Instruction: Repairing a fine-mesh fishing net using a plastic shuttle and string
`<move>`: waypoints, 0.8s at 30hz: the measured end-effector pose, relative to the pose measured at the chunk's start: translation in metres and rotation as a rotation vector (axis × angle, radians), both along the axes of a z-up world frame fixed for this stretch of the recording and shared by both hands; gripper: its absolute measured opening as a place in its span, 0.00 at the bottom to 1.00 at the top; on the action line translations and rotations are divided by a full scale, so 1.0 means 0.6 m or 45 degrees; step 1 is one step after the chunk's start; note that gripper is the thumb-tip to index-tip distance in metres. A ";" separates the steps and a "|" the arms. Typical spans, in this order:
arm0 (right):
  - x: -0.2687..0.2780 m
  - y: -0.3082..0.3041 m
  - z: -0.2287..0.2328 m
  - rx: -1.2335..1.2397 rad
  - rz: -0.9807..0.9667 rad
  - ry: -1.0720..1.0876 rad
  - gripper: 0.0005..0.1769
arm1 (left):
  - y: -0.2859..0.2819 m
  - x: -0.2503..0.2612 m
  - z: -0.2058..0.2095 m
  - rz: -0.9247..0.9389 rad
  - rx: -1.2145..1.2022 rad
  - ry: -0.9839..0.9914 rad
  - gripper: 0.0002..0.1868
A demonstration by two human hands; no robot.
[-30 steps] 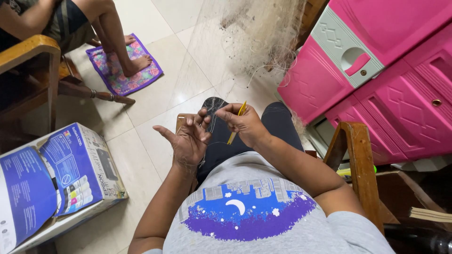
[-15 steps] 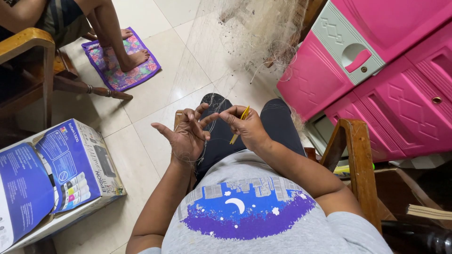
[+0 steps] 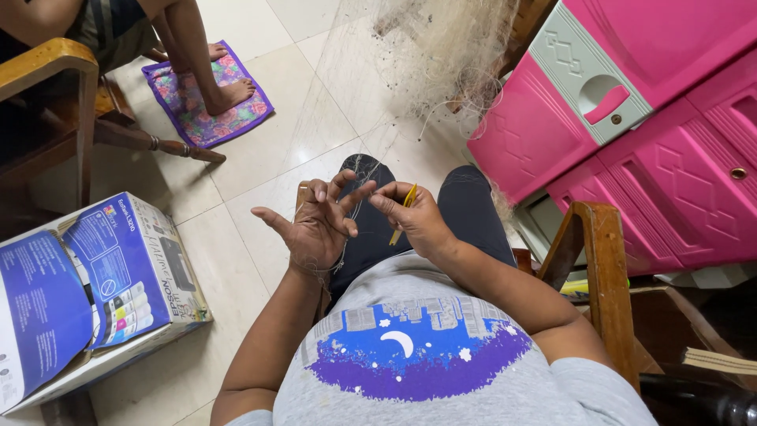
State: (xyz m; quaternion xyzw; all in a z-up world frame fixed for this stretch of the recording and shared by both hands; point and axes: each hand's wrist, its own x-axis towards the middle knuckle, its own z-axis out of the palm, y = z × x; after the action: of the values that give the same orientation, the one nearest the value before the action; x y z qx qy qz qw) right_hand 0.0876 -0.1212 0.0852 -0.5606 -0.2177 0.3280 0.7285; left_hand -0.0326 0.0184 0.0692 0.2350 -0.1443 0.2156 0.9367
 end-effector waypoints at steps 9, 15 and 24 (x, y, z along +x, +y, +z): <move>0.000 0.000 0.001 -0.006 0.024 -0.029 0.06 | -0.001 -0.001 0.007 -0.110 -0.064 -0.064 0.47; -0.003 0.001 0.003 -0.017 0.041 -0.019 0.06 | 0.006 0.007 -0.009 -0.222 -0.194 -0.088 0.46; 0.008 0.005 -0.022 -0.026 0.077 0.013 0.05 | 0.011 0.010 -0.016 -0.293 -0.188 -0.179 0.45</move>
State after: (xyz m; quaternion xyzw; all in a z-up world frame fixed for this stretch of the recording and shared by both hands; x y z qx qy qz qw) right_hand 0.0921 -0.1184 0.0719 -0.5595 -0.2275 0.3550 0.7136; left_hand -0.0267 0.0252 0.0595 0.1318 -0.2194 0.1330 0.9575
